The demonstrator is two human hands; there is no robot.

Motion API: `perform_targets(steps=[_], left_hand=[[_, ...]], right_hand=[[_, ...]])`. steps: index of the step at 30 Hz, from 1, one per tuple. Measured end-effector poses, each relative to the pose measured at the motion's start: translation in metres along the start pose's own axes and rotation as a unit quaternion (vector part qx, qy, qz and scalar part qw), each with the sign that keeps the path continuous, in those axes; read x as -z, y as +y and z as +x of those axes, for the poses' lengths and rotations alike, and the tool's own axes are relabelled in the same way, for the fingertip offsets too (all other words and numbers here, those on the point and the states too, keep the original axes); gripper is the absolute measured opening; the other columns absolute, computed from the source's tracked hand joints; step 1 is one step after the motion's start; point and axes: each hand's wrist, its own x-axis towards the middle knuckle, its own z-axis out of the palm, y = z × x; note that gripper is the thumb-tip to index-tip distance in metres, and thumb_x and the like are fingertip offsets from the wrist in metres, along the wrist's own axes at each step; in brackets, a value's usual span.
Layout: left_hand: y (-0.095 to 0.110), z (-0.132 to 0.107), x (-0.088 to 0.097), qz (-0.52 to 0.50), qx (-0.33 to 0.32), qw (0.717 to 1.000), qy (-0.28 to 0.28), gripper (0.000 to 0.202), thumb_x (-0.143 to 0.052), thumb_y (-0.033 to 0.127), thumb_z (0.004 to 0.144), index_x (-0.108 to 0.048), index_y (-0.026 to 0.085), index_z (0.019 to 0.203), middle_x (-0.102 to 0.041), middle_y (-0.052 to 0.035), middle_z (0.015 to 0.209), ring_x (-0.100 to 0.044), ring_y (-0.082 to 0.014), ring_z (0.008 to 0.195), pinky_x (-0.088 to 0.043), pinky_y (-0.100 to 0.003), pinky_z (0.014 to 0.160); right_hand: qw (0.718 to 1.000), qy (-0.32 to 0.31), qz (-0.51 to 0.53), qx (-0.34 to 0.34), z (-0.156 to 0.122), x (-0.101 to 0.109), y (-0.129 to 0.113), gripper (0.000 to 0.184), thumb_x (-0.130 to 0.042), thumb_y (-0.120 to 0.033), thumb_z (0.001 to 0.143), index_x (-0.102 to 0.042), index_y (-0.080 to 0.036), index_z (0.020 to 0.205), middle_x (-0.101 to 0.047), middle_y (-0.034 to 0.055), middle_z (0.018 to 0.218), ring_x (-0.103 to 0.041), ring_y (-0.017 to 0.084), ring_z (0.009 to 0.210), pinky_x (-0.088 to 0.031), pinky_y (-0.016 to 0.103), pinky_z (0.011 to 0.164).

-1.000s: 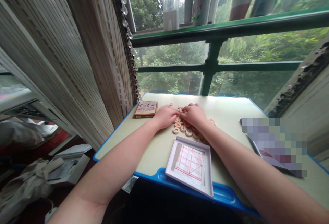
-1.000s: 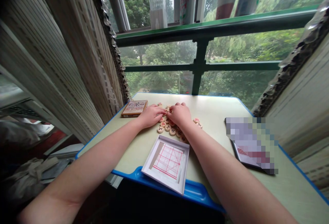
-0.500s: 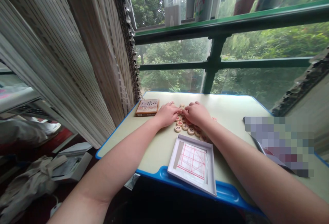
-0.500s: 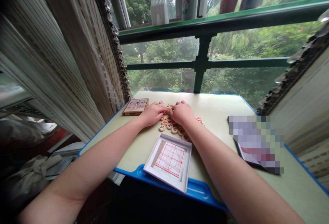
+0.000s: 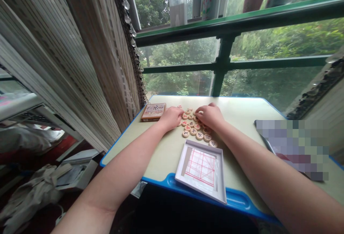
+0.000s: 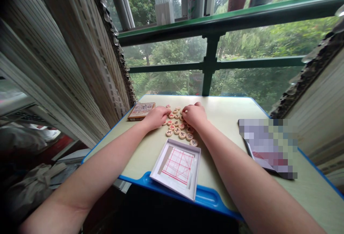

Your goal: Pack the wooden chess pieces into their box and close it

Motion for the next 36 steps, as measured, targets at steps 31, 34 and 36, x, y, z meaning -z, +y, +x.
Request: perform_targets(steps=[31, 34, 36], left_hand=[[0.002, -0.002, 0.011, 0.036, 0.112, 0.993, 0.023, 0.031, -0.043, 0.023, 0.087, -0.071, 0.020, 0.100, -0.071, -0.0091, 0.101, -0.063, -0.0217, 0.098, -0.047, -0.033, 0.090], [0.003, -0.003, 0.018, 0.030, 0.161, 0.986, -0.012, 0.031, -0.047, 0.019, 0.082, -0.072, 0.022, 0.102, -0.071, -0.0091, 0.105, -0.063, -0.0234, 0.099, -0.047, -0.033, 0.088], [0.002, -0.004, 0.020, 0.014, 0.179, 0.983, -0.047, 0.031, -0.051, 0.018, 0.079, -0.072, 0.022, 0.101, -0.071, -0.0091, 0.105, -0.063, -0.0236, 0.099, -0.047, -0.032, 0.088]], right_hand=[[0.988, 0.020, 0.146, -0.054, -0.002, 0.002, 0.004, 0.041, -0.050, -0.001, 0.072, -0.075, -0.020, 0.099, -0.073, 0.0047, 0.091, -0.052, 0.023, 0.098, -0.042, 0.029, 0.083], [0.990, 0.009, 0.126, -0.055, -0.002, 0.003, 0.006, 0.033, -0.053, -0.008, 0.075, -0.076, -0.020, 0.096, -0.074, 0.0056, 0.090, -0.052, 0.025, 0.095, -0.042, 0.032, 0.083], [0.994, -0.005, 0.107, -0.038, -0.002, 0.003, 0.006, 0.029, -0.052, -0.015, 0.078, -0.077, -0.021, 0.092, -0.074, 0.0054, 0.091, -0.052, 0.025, 0.092, -0.041, 0.033, 0.083]])
